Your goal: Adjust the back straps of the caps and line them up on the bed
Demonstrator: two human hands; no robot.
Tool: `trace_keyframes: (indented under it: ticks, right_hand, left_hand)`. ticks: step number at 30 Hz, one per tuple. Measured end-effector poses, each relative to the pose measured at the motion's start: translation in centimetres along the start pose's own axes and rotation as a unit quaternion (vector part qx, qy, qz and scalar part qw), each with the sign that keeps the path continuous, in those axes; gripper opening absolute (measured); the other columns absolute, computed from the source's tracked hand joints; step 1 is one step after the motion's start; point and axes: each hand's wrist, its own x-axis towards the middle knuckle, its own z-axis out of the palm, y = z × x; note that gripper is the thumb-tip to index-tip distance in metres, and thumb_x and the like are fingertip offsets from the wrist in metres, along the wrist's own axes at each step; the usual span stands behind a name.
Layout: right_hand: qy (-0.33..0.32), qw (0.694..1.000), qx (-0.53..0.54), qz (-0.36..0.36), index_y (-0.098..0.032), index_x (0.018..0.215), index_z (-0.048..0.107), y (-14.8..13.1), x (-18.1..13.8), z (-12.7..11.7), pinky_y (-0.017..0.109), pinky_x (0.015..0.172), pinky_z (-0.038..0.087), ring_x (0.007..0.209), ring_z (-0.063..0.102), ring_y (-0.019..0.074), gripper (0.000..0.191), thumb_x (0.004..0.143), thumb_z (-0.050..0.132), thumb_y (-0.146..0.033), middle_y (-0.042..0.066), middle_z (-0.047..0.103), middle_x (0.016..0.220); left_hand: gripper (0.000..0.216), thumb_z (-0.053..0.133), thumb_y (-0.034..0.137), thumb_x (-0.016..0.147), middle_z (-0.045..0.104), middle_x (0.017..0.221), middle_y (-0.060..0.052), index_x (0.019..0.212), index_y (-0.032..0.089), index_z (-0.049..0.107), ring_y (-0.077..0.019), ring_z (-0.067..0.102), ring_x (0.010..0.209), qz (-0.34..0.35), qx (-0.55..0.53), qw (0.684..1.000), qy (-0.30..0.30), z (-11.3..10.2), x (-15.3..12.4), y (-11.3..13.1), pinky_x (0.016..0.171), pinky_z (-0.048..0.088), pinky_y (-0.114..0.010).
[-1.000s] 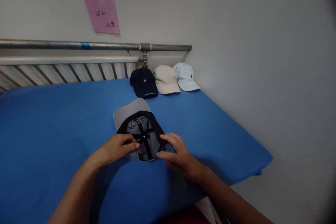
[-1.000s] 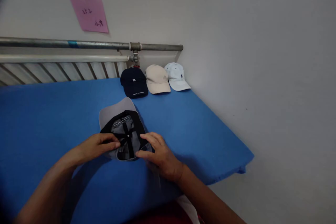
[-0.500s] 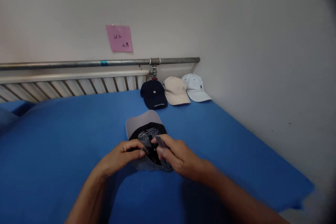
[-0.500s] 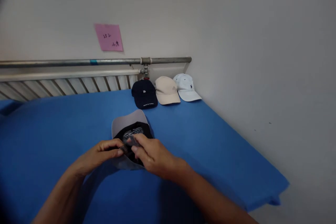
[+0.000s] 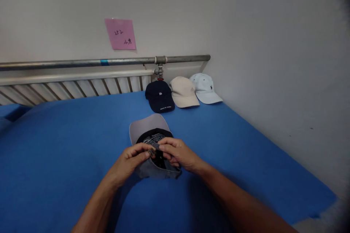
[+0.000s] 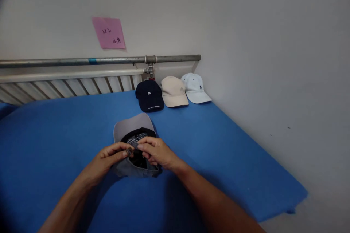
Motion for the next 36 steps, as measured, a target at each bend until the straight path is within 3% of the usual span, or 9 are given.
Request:
trace_keyframes:
  ticks: [5,10,23,31,36]
  right_hand:
    - [0.017,0.998,0.046,-0.025,-0.02,0.087,0.059,0.7,0.5,-0.1,0.018,0.036,0.024,0.038,0.033,0.0043,0.017,0.076,0.064,-0.032,-0.009,0.046,0.053]
    - [0.023,0.999,0.037,-0.031,-0.018,0.084,0.061,1.0,0.5,0.1,0.018,0.04,0.032,0.044,0.044,0.0054,0.016,0.077,0.064,-0.033,-0.005,0.055,0.06]
    - [-0.001,0.994,0.113,0.005,-0.016,0.082,0.062,0.7,0.4,0.4,0.016,0.036,0.02,0.04,0.033,0.0013,0.015,0.074,0.068,-0.028,-0.005,0.054,0.061]
    - [-0.092,0.979,0.156,0.088,-0.016,0.076,0.056,0.1,0.3,0.0,0.015,0.036,0.016,0.038,0.025,-0.0002,0.017,0.069,0.07,-0.024,-0.008,0.047,0.056]
    - [-0.111,0.978,0.143,0.103,-0.016,0.075,0.054,-0.1,0.3,0.0,0.014,0.036,0.016,0.038,0.025,-0.0001,0.015,0.071,0.067,-0.023,-0.008,0.046,0.055]
  left_hand:
    - [0.019,0.07,0.026,0.072,0.073,0.086,-0.002,0.09,0.024,0.075,-0.017,0.062,0.076,-0.034,-0.021,0.999,0.024,0.0,-0.1,-0.1,0.073,0.046,-0.029]
    - [0.018,0.076,0.029,0.071,0.074,0.09,-0.002,0.089,0.024,0.075,-0.0179,0.065,0.083,-0.032,-0.039,0.998,0.024,0.0,-0.2,0.0,0.08,0.048,-0.03]
    - [0.019,0.081,0.027,0.069,0.072,0.077,0.0,0.083,0.02,0.07,-0.0113,0.063,0.072,-0.011,-0.055,0.998,0.031,0.2,0.2,0.0,0.068,0.047,-0.022]
    - [0.016,0.078,0.031,0.072,0.066,0.071,0.002,0.083,0.021,0.072,-0.0088,0.055,0.067,-0.011,-0.016,0.999,0.032,0.2,0.1,-0.1,0.064,0.042,-0.02]
    - [0.017,0.077,0.031,0.073,0.066,0.075,0.0,0.084,0.02,0.072,-0.0107,0.057,0.07,-0.011,-0.002,1.0,0.024,0.2,0.1,-0.1,0.066,0.043,-0.022]
